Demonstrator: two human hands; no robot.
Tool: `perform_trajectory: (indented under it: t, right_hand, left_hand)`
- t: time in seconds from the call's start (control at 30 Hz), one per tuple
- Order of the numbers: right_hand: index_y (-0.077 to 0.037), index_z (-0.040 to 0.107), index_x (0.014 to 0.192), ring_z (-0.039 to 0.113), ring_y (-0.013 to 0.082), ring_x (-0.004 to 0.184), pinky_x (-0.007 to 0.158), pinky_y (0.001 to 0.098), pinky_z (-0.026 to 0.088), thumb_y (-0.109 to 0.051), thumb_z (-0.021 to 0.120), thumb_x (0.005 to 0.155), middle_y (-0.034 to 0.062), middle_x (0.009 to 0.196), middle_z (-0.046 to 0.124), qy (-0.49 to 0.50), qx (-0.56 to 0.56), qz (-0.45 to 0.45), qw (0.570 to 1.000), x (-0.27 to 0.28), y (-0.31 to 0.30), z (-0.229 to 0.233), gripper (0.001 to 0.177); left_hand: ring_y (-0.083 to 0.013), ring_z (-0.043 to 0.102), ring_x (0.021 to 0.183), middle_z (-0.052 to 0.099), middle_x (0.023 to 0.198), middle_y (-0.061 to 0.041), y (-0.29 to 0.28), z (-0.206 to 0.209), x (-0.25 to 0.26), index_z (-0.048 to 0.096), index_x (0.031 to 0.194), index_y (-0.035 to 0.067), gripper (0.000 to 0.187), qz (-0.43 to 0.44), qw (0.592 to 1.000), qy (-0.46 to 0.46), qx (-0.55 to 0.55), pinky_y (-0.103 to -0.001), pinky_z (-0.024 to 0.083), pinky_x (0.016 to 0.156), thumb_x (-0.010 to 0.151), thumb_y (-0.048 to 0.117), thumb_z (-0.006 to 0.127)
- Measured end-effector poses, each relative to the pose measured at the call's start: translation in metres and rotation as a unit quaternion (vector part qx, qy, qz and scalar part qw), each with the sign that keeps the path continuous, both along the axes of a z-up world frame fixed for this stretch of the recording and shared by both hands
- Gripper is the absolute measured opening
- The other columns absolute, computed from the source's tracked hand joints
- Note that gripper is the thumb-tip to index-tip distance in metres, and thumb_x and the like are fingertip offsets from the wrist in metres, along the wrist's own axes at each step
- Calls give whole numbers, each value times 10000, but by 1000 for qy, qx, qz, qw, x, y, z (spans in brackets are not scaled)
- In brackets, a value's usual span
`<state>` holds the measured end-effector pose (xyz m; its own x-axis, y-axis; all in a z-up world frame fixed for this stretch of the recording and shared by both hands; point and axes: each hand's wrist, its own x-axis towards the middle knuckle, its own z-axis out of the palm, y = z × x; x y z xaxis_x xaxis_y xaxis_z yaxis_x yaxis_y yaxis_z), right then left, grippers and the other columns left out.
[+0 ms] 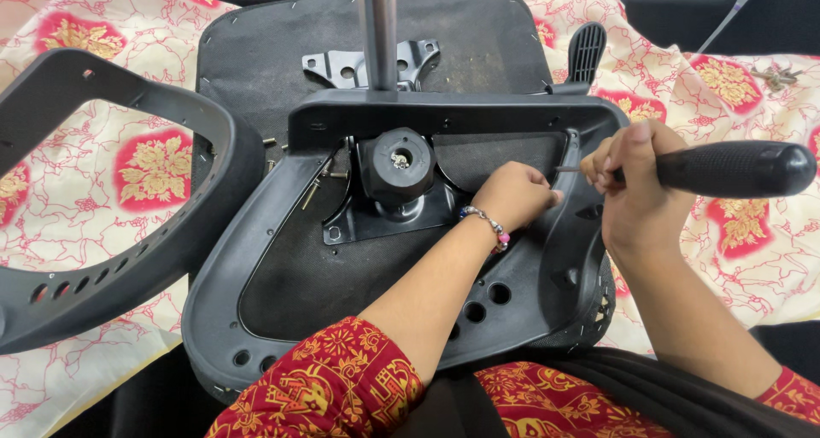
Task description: The person assembles a black plastic chair base by inserting and tightening multiple screws with a screwdriver. They align the base components, secure them to the central column, and continue fastening screws around the perimeter.
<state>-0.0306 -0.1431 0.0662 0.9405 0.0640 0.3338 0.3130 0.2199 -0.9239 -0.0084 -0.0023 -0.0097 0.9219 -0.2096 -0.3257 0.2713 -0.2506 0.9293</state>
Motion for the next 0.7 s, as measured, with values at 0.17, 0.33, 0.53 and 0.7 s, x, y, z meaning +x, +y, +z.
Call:
perform_trajectory:
  t: [0.17,0.33,0.53,0.7]
  right_hand:
    - [-26,464,811,451,152,626,653,310,404,-400,590,1176,67,692,457,-12,5,4,1000,-2,-2,-4,538]
    - [-24,458,801,450,155,623,650,309,400,-417,592,1171,69,677,454,-12,18,-9,1000,-1,-4,-7,556]
    - [-26,454,792,442,156,611,634,308,397,-430,600,1171,68,667,436,-22,17,-20,999,-5,-3,-5,573]
    - [-30,452,782,448,161,594,608,300,387,-431,587,1162,64,645,429,-10,26,-29,999,-9,-3,-3,569]
  left_hand:
    - [-290,744,783,754,783,-131,-8,13,-11,772,783,84,277,48,986,-58,148,-393,576,731,782,360,763]
    - [-317,745,865,764,861,-139,-14,18,-14,775,885,110,303,89,975,-115,170,-430,581,768,859,404,707]
    - [-345,726,942,760,975,-144,-24,21,-3,780,916,102,296,66,966,-78,237,-455,582,814,871,372,667]
    - [-371,713,984,743,1044,-162,-27,18,1,746,961,64,336,46,958,-108,260,-472,575,840,896,378,647]
